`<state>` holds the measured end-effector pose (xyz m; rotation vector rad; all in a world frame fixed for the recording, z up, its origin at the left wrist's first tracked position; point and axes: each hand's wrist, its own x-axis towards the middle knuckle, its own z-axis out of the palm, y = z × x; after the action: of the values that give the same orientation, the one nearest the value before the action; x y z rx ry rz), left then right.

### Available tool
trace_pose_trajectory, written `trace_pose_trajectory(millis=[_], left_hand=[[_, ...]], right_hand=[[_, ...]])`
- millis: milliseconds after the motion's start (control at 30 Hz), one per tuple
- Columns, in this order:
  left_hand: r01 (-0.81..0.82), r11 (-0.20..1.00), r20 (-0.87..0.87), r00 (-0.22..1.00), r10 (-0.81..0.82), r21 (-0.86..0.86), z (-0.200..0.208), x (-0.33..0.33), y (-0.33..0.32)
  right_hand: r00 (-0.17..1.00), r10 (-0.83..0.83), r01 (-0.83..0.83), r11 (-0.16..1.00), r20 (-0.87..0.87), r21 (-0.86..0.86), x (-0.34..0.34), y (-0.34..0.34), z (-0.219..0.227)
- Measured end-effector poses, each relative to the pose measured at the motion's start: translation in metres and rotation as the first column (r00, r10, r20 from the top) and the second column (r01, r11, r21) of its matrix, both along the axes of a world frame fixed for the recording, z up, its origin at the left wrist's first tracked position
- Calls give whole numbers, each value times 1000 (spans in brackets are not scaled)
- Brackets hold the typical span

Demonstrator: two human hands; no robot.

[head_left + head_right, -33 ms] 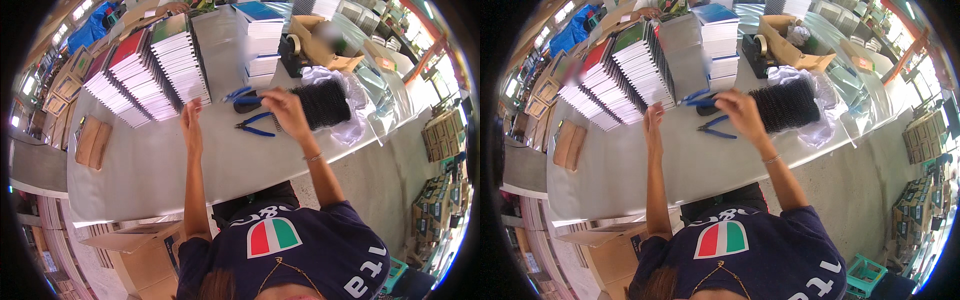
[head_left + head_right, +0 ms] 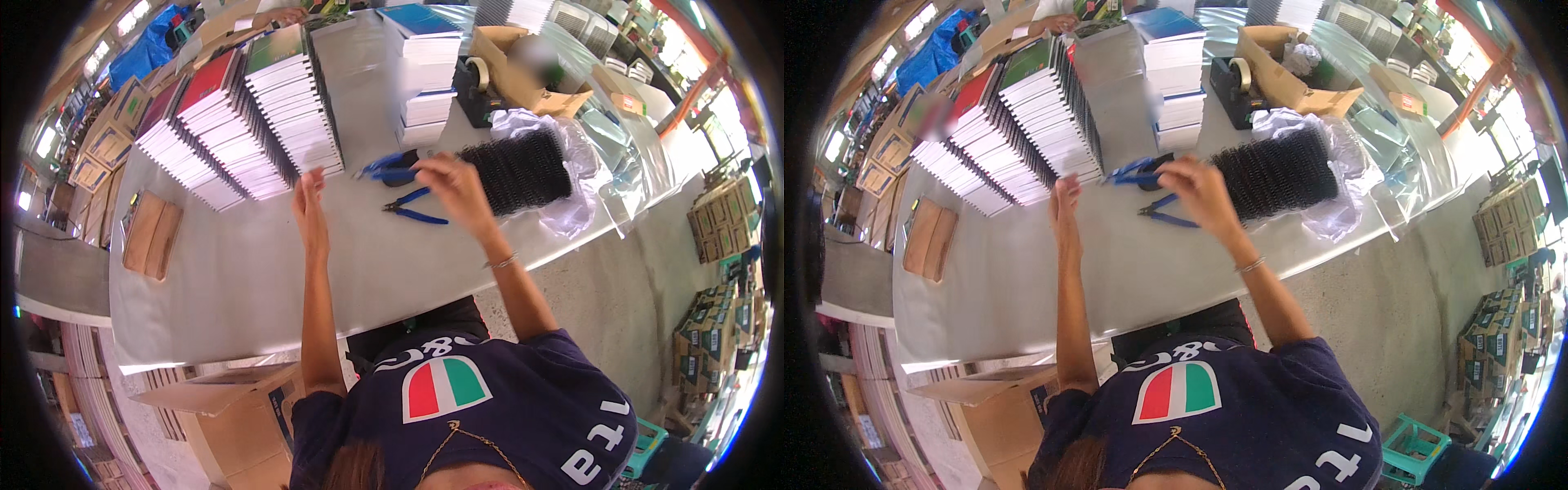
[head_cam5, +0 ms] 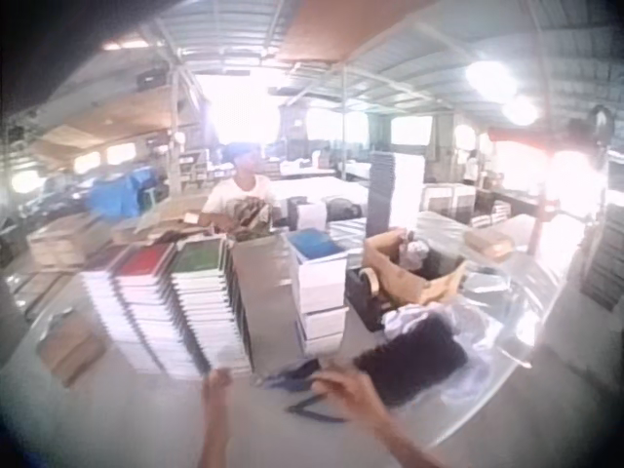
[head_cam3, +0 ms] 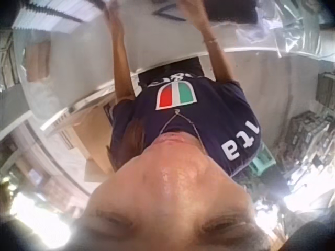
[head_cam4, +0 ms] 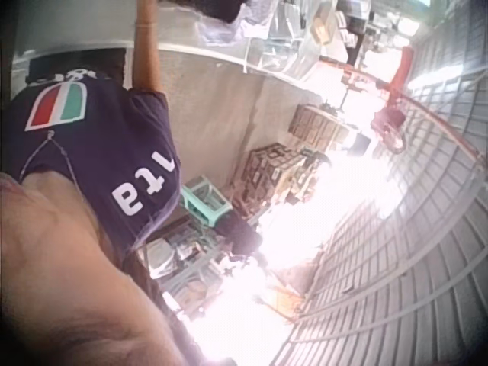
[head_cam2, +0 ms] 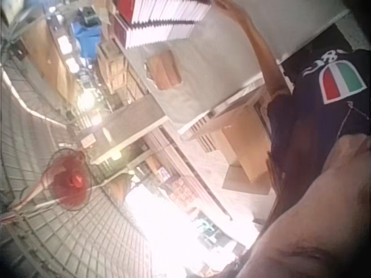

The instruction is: The person assembles spiral-bound notebooks by inserting metal coils into the punched edges of blue covers and paper stacks. They use pliers to secure the coils and place finished notebooks into a cardboard box.

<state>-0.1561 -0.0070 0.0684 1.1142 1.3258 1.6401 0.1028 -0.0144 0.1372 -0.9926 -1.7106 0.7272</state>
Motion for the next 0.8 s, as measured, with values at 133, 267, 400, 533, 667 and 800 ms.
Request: trace_pose_trajectory(millis=[133, 267, 400, 533, 667, 800], left_hand=[[19, 999, 218, 976, -28, 41, -48, -5, 11], [53, 998, 117, 992, -49, -26, -43, -17, 3], [108, 989, 46, 994, -104, -98, -27, -15, -5], [86, 982, 34, 996, -81, -170, -14, -9, -10], [154, 971, 43, 988, -148, -183, -21, -7, -8], [155, 972, 6, 988, -156, -177, -12, -2, -15]], right_hand=[[999, 32, -34, 998, -37, -45, -36, 3, -25], [999, 1, 3, 995, -38, 95, -32, 13, -30], [992, -118, 118, 993, -47, 0, 0, -1, -2], [922, -387, 371, 896, 19, 242, 53, -5, -12], [710, -704, 692, 695, -11, 196, 106, -18, -11], [634, -772, 770, 624, -51, 132, 136, -9, -23]])
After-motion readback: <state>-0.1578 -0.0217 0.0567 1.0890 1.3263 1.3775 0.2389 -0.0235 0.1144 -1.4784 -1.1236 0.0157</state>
